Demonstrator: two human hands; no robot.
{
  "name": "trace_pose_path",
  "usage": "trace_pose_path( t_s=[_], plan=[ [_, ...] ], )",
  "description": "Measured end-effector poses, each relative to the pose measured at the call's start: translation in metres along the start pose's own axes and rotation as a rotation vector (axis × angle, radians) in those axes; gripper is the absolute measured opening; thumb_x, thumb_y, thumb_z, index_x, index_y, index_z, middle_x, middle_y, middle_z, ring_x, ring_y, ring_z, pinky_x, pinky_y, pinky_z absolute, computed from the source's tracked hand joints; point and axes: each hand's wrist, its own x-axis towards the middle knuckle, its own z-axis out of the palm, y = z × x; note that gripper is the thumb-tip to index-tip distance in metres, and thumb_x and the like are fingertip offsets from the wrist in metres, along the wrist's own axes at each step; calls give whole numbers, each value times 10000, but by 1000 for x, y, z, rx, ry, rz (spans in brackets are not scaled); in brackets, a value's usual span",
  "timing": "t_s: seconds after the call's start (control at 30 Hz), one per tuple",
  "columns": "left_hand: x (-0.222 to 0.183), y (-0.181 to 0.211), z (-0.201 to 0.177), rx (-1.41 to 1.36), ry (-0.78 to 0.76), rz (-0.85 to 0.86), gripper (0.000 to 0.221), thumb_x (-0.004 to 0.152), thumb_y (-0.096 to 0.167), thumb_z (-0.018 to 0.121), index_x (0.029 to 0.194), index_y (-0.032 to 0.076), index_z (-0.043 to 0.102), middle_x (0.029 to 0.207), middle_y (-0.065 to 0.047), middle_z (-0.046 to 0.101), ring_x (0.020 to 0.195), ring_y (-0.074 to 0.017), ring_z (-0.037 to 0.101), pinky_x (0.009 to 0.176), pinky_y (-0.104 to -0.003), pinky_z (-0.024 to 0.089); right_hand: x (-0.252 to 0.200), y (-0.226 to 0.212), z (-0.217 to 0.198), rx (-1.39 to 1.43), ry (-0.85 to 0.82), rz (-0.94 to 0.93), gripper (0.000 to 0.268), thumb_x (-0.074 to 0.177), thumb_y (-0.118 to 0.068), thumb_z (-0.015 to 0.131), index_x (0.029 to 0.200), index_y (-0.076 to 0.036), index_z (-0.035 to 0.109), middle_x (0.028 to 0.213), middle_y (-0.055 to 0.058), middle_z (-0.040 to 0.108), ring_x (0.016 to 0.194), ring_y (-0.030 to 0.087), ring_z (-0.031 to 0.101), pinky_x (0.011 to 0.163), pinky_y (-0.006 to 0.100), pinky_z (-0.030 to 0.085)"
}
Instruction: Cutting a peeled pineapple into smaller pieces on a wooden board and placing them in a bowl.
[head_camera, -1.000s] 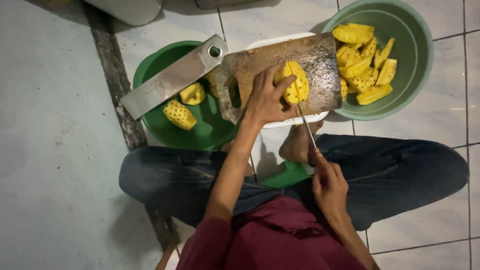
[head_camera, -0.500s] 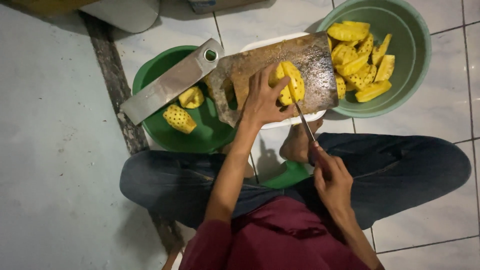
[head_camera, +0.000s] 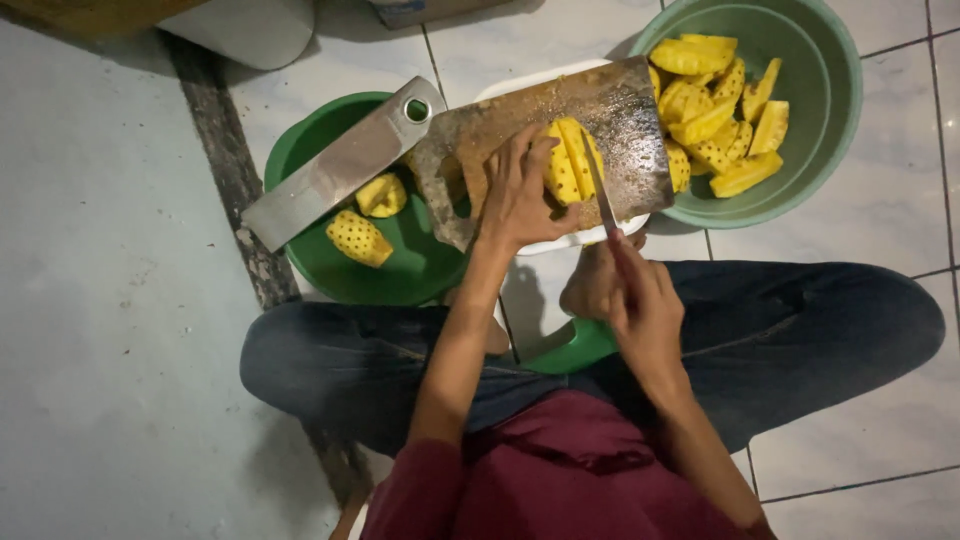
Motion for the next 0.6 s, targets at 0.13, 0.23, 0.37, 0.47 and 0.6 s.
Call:
trace_pose_path(
  t_s=[0.13, 0.23, 0.37, 0.47, 0.6],
  plan=[
    [6, 9, -11, -9, -13, -11, 873, 611, 455, 795, 1372, 165, 480, 1406, -170, 469, 1233, -411, 547, 1009, -518, 406, 18, -4, 23, -31, 44, -28, 456, 904, -13, 676, 1356, -79, 662, 999, 191, 643, 902, 454, 677, 737, 493, 556],
    [9, 12, -15, -26, -39, -21, 788, 594, 442, 803, 1287, 171, 545, 1349, -134, 486, 1168, -393, 562, 942, -495, 427, 27, 0, 35, -53, 7, 8, 494, 930, -19, 634, 1402, -161, 660, 999, 92, 627, 915, 396, 691, 734, 447, 575],
    [8, 12, -15, 6, -41, -5, 788, 606, 446, 810, 1299, 176, 548, 1351, -137, 485, 1169, -393, 561, 956, -499, 424, 35, 1, 40, -99, -34, 31, 483, 947, -63, 616, 1408, -202, 650, 1029, 124, 620, 935, 425, 682, 744, 495, 564],
    [10, 10, -14, 12, -42, 3, 793, 602, 459, 803, 1300, 177, 553, 1342, -136, 488, 1159, -390, 559, 949, -502, 422, 24, 16, 43, -144, -50, 43, 473, 960, -119, 622, 1417, -238, 644, 1060, 113, 624, 967, 409, 684, 773, 488, 574],
    [10, 7, -15, -7, -38, 17, 746, 615, 443, 767, 1279, 168, 568, 1318, -133, 497, 1151, -383, 559, 947, -480, 420, 21, 16, 39, -121, -58, 57, 417, 986, -129, 599, 1387, -226, 664, 1038, 124, 633, 952, 449, 674, 757, 507, 569]
  ],
)
